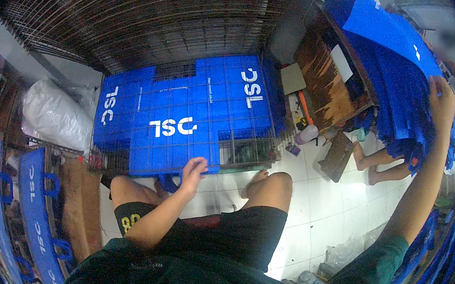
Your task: The person sits on the floor and repeatedly folds blue tote bags by hand. They pick up a bag, flatten it, fold the sides inward, and then fold the bottom up to create a compact rectangle. The folded bags are stacked on a wire rack in front of them.
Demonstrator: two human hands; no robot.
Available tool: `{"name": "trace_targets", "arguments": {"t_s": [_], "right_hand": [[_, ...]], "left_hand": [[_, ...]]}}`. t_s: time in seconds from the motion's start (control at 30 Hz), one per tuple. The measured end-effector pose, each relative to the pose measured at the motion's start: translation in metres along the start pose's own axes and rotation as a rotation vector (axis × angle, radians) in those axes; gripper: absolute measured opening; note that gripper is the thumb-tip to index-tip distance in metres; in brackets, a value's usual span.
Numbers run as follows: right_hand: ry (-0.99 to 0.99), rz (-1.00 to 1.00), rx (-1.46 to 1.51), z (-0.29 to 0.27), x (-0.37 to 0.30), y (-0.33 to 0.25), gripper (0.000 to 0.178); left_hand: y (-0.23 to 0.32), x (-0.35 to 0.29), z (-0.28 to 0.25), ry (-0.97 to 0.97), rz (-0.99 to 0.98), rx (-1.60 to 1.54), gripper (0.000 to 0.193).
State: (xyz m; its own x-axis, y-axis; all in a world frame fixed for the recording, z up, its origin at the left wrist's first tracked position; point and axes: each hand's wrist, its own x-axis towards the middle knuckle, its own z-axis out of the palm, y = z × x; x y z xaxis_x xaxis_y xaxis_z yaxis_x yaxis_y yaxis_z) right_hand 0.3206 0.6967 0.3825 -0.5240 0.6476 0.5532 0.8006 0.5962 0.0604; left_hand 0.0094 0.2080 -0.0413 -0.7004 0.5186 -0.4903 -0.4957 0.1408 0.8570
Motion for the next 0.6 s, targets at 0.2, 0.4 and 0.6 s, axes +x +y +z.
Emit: {"name": "trace_targets", "arguments": {"t_s": [0.2, 0.4, 0.6], "right_hand": [[-0.064, 0.031, 0.125, 0.023, 0.006, -0.011, 0.044], [0.061, -0.015, -0.046, 0.011, -0.010, -0.030, 0.028], [0.160, -0.264, -0.252, -0.023, -0.012, -0.072, 0.037]], "left_hand": [[0.038, -0.029, 0.053, -0.338, 0.152, -0.018, 0.031], [0.010, -0.044, 0.035, -0.301, 0.342, 0.165, 0.031], [0.027, -0.044, 0.012, -0.268, 0.305, 0.228, 0.033]]}}
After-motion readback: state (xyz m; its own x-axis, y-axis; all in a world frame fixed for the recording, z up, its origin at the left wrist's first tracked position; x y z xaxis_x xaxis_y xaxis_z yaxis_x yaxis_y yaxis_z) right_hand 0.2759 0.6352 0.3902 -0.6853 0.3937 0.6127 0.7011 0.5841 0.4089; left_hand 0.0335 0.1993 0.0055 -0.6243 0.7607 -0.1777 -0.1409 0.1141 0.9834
